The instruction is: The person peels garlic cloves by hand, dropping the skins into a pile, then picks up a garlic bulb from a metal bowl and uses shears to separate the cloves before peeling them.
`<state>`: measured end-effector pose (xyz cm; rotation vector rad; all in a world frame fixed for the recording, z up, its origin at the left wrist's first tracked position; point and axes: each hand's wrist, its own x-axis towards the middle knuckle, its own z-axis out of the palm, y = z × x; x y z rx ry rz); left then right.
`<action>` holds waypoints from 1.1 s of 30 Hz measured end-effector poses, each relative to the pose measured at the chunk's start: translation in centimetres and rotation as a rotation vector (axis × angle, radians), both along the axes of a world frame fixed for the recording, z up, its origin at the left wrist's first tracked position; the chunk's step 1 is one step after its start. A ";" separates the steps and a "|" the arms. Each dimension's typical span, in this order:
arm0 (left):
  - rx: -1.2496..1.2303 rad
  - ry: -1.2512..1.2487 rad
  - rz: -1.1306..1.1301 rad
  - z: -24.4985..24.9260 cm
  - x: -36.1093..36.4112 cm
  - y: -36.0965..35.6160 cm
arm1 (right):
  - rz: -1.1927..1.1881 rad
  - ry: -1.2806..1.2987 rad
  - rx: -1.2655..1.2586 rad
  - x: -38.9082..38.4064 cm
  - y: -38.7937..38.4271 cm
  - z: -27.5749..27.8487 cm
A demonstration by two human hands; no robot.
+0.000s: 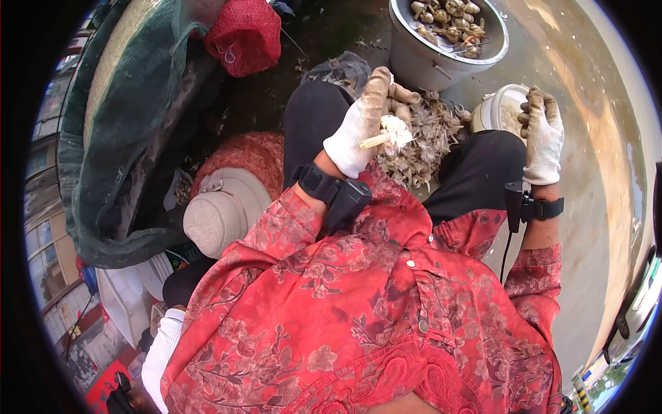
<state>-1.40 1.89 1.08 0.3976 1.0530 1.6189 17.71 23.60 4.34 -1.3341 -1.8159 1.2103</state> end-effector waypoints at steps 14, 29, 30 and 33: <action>-0.022 -0.097 -0.140 -0.9 0.7 2.1 | 0.495 0.032 -0.557 -2.7 -6.8 1.4; -0.222 -0.223 -0.080 1.0 1.5 3.0 | 0.559 0.240 -0.420 -4.6 -10.9 -1.2; -0.168 -0.124 -0.045 -0.6 1.3 2.7 | 0.547 0.241 -0.411 -4.5 -10.4 -1.3; -0.061 -0.039 -0.069 -3.5 0.9 1.6 | 0.527 0.232 -0.718 -4.3 -9.7 -0.7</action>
